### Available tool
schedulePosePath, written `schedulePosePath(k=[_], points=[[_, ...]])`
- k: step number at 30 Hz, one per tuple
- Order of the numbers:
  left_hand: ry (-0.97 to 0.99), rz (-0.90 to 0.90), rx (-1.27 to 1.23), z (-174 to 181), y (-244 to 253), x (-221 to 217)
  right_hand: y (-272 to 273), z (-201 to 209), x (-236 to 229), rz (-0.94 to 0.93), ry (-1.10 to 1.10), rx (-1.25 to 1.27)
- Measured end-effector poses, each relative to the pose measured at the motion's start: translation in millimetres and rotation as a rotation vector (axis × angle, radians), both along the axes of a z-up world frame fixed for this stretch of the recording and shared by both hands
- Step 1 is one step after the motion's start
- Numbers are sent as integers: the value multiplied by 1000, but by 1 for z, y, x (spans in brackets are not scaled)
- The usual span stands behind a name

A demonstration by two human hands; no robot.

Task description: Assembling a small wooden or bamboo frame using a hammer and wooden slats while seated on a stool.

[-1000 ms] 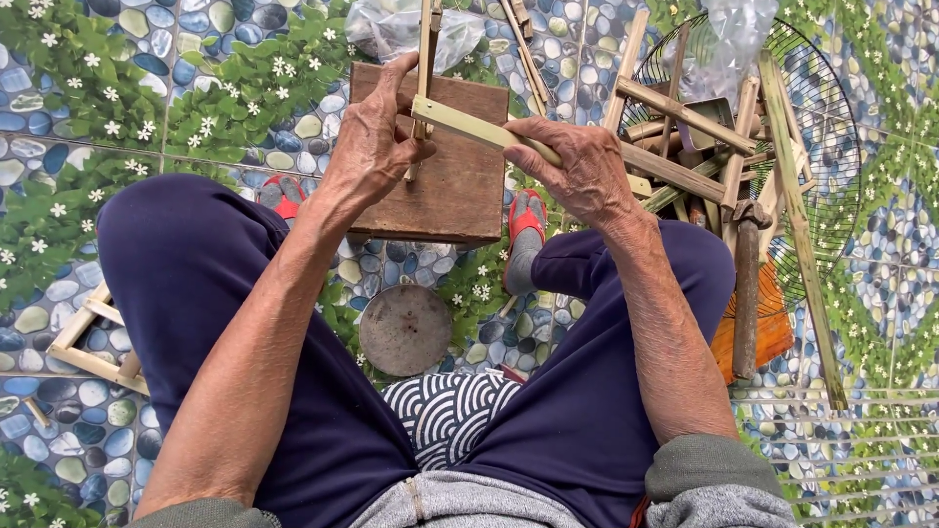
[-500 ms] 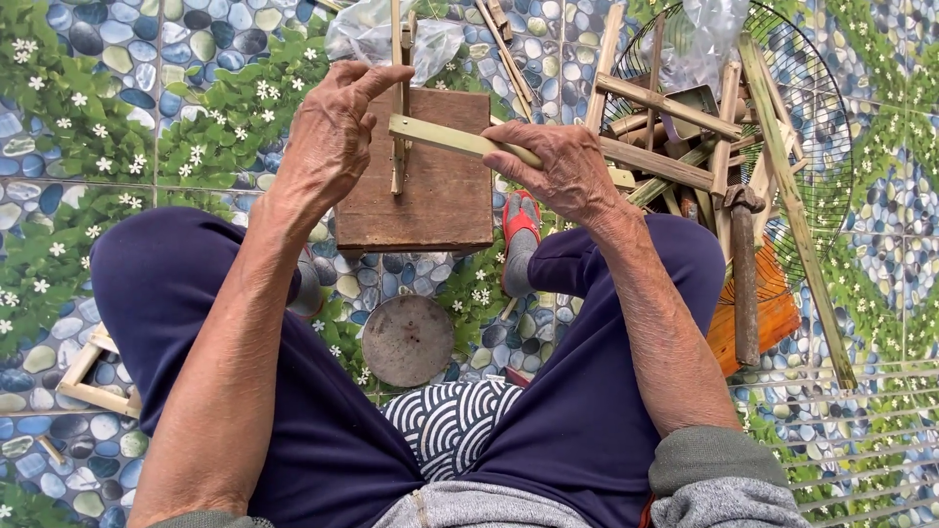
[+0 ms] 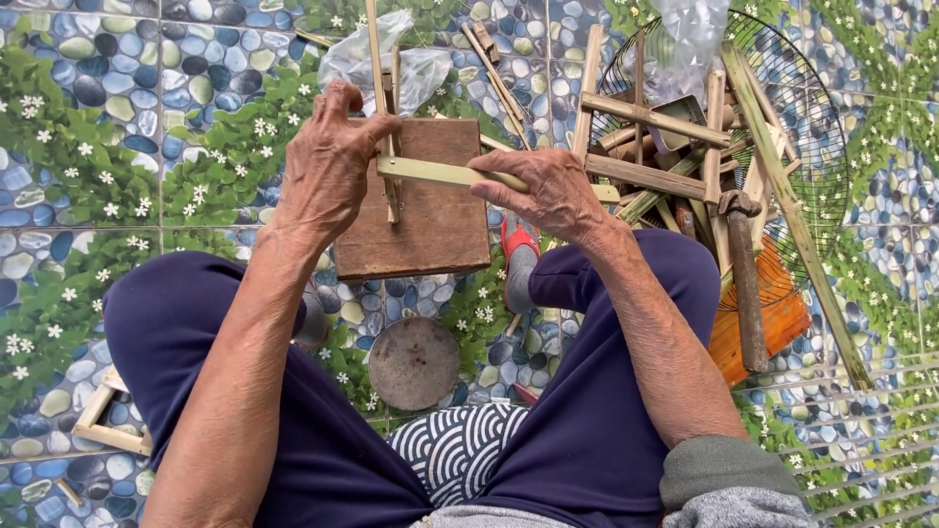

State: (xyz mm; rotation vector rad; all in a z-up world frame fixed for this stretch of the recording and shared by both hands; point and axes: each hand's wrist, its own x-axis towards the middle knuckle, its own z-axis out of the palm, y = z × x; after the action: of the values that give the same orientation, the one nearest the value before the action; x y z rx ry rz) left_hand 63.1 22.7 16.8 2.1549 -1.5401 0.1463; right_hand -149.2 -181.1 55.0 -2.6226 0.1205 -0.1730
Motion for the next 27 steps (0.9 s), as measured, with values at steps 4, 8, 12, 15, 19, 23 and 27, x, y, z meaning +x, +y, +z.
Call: schedulePosePath(k=[4, 8, 12, 15, 19, 23, 27], points=[[-152, -19, -110, 1, -3, 1, 1, 5, 2, -53, 32, 154], [-249, -29, -122, -19, -5, 7, -2, -2, -1, -118, 10, 245], [-167, 49, -24, -26, -3, 5, -8, -5, -1, -224, -60, 488], [-112, 92, -71, -15, -4, 1, -10, -10, 4, -295, -183, 729], [-25, 83, -162, 8, -2, -13, -8, -11, 12, -319, -280, 908], [256, 104, -318, 45, -4, -35, 1, 4, 20, -374, -400, 1083], [583, 183, -469, 46, -9, -29, 5, 8, 24, -399, -396, 1172]])
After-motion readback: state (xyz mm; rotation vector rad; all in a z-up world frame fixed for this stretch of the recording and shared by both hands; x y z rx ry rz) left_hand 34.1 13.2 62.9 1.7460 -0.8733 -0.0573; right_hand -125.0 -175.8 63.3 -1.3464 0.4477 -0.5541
